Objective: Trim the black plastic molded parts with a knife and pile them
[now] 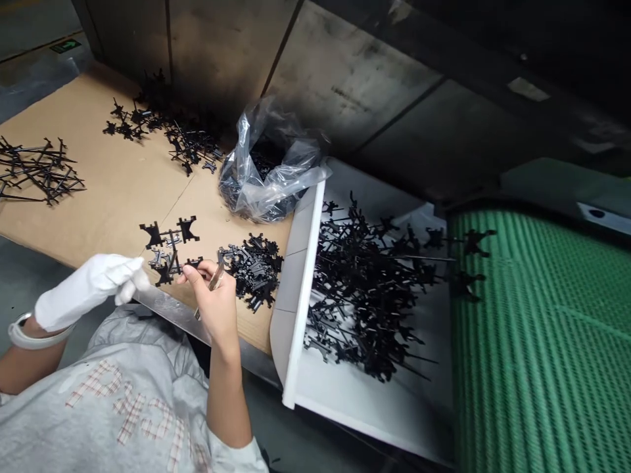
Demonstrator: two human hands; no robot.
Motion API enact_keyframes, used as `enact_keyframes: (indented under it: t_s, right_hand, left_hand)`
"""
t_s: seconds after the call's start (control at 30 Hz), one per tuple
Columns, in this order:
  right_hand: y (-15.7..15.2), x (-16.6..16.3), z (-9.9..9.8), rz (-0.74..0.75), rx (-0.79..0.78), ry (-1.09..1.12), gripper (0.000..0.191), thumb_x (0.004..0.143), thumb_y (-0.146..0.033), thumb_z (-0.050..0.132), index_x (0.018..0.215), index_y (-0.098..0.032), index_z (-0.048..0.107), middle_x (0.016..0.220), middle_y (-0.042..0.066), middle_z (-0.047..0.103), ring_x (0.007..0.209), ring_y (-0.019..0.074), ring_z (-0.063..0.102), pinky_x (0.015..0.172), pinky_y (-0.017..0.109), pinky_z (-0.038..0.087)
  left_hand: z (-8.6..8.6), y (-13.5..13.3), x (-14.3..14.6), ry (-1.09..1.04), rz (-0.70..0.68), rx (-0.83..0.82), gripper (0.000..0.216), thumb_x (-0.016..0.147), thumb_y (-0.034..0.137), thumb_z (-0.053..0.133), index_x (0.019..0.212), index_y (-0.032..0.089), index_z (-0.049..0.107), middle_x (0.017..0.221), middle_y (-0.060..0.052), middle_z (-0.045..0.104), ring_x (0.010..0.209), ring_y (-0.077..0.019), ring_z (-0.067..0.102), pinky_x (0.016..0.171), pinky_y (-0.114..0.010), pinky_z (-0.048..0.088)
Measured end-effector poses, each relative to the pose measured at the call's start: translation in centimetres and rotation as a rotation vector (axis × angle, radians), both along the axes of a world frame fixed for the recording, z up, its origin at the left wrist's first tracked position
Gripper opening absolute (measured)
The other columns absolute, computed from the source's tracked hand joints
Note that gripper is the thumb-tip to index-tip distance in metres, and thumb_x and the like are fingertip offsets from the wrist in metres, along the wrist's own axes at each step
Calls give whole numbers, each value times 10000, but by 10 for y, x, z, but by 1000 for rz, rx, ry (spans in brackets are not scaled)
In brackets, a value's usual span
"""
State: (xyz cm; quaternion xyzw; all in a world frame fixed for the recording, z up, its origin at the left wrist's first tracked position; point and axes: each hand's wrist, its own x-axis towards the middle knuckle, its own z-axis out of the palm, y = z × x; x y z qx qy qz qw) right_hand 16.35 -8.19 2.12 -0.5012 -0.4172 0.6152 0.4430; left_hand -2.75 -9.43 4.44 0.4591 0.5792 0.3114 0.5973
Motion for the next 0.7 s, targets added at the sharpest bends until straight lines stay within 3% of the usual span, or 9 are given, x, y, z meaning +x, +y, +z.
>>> enact_keyframes:
  t_s: [0.07,0.17,0.23,0.33,0.43,0.57,0.7]
  right_hand:
    - [-4,1,0,0,-32,42,346,781,-457,778,626,-230,568,609,29,702,568,147,596,471,246,383]
    - [-11,-2,2,14,-45,58,355,802,-454,765,628,-230,552,610,27,715,497,115,521,447,245,332]
    - [-16,-6,4,23,-49,52,345,825,-434,749,639,-226,546,610,19,722,453,88,447,448,247,303]
    - [-22,-11,6,42,-73,68,364,840,-448,735,664,-220,512,619,11,737,415,57,344,437,240,241]
    - [-28,-14,10,69,-92,113,391,843,-474,729,686,-229,468,588,-3,725,413,61,361,438,235,238]
    - [-32,-16,13,111,-120,154,398,846,-482,732,700,-235,456,580,6,726,462,89,480,466,238,295]
    - [-35,-15,10,137,-130,215,414,854,-505,733,700,-228,468,589,10,732,418,57,381,422,233,216]
  left_hand:
    - [-2,1,1,89,119,147,518,834,681,624,809,171,716,682,-57,700,568,-170,610,565,-271,521]
    - [-8,1,15,216,248,279,479,890,652,535,897,190,660,870,-85,736,762,-212,678,718,-317,565]
    - [-10,1,27,280,276,297,411,921,585,476,850,205,615,833,-86,718,790,-223,681,736,-323,562]
    - [-10,2,39,313,315,347,310,927,466,450,773,222,564,709,-49,668,682,-198,643,679,-301,534]
    - [-8,3,40,281,343,351,283,923,418,466,731,223,538,621,-10,617,559,-163,579,589,-276,496]
    - [-5,0,36,243,357,335,296,907,442,510,720,218,557,656,-10,645,562,-152,586,579,-270,496]
    - [-1,-7,33,157,379,316,376,897,562,585,737,223,592,688,-18,663,615,-165,616,586,-275,523]
